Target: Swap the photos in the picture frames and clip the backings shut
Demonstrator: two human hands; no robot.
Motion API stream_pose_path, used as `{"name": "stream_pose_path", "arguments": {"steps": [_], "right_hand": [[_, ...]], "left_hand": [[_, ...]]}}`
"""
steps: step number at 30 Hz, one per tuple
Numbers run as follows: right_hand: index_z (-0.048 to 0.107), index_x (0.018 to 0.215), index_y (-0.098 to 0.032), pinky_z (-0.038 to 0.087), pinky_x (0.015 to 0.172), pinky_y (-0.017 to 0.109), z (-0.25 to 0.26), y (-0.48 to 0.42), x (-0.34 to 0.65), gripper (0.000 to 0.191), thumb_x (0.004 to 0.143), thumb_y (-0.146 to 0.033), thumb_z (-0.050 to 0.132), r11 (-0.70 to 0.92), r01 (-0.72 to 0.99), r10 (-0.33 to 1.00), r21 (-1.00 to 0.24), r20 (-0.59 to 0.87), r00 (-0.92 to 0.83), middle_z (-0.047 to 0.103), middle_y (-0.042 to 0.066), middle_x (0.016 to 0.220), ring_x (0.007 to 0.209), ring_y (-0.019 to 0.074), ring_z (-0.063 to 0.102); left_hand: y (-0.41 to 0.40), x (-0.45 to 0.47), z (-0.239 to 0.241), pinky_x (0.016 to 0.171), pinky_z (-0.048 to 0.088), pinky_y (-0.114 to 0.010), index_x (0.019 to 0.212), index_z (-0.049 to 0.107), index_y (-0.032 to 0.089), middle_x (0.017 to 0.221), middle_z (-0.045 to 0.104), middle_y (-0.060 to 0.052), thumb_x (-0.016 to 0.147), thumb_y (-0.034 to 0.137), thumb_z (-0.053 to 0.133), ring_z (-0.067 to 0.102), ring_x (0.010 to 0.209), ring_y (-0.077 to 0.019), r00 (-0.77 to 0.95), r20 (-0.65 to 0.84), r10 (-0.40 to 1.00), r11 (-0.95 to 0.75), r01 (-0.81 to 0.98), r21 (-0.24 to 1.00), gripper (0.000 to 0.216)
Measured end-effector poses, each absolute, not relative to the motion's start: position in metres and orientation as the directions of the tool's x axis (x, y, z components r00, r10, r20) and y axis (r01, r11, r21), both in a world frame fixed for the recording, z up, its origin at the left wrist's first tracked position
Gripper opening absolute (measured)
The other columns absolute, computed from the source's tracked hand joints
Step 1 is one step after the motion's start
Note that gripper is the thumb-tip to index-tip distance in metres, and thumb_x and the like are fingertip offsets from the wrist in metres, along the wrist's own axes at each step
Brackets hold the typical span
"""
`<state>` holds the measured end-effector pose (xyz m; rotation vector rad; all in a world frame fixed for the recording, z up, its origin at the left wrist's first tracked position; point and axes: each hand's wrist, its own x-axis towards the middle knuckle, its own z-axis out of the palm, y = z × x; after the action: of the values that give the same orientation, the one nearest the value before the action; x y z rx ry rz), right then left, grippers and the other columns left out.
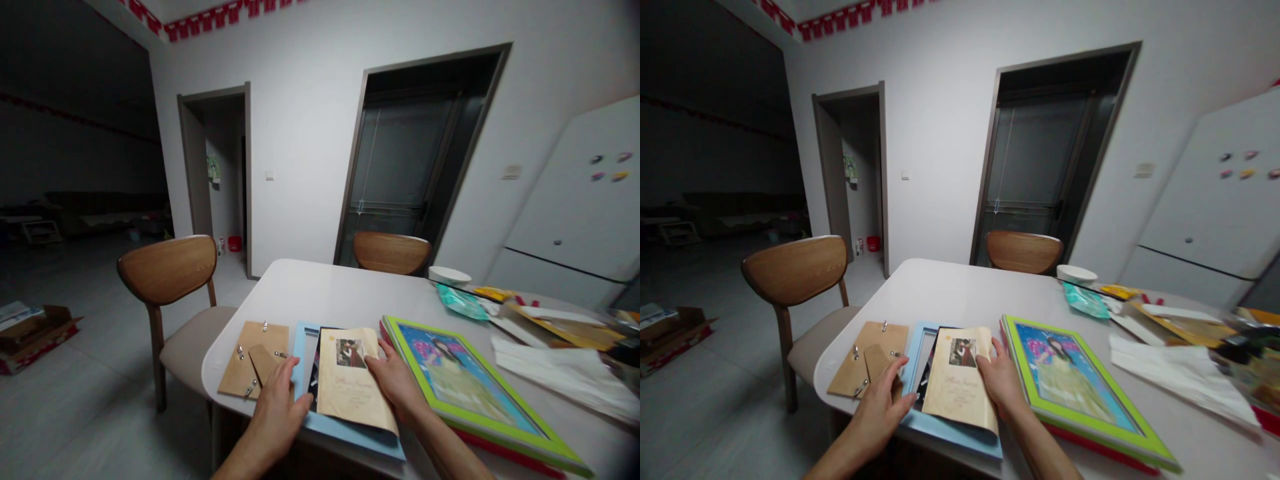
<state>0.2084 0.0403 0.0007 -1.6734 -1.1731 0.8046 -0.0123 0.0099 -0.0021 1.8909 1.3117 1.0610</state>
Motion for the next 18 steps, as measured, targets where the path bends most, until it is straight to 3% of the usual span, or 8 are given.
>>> {"name": "stream_pose_path", "arguments": {"steps": [5, 12, 18], "right_hand": [[0.033, 0.121, -0.011, 0.044, 0.06, 0.024, 0.0, 0.048, 0.206, 0.055, 0.068, -0.023, 0.04, -0.07, 0.574, 0.958, -0.816, 0.105, 0.267, 0.064, 0.01, 0.092, 0.071, 0.0172, 0.062], [0.044, 0.115, -0.01, 0.043, 0.054, 0.024, 0.003, 0.053, 0.204, 0.048, 0.069, -0.023, 0.042, -0.074, 0.581, 0.955, -0.81, 0.11, 0.276, 0.066, 0.005, 0.071, 0.06, 0.0161, 0.06], [0.048, 0.111, -0.008, 0.042, 0.06, 0.024, 0.0, 0.055, 0.204, 0.045, 0.069, -0.023, 0.04, -0.089, 0.756, 0.95, -0.649, 0.173, 0.26, 0.066, 0.008, 0.078, 0.067, 0.0165, 0.06]], "left_hand": [[0.006, -0.009, -0.01, 0.097, 0.027, -0.042, 0.108, 0.053, 0.012, 0.118, 0.049, -0.014, 0.062, 0.022, 0.057, 0.04, 0.112, -0.0282, 0.327, 0.31, 0.893, -0.449, 0.611, 0.652, 0.047], [0.005, -0.009, -0.011, 0.096, 0.029, -0.042, 0.111, 0.049, 0.01, 0.12, 0.047, -0.015, 0.064, 0.022, 0.058, 0.04, 0.112, -0.0274, 0.373, 0.303, 0.877, -0.48, 0.691, 0.54, 0.049], [0.002, -0.009, -0.01, 0.097, 0.028, -0.042, 0.114, 0.046, 0.01, 0.122, 0.044, -0.014, 0.066, 0.023, 0.057, 0.037, 0.114, -0.0259, 0.404, 0.278, 0.872, -0.49, 0.734, 0.469, 0.051]]}}
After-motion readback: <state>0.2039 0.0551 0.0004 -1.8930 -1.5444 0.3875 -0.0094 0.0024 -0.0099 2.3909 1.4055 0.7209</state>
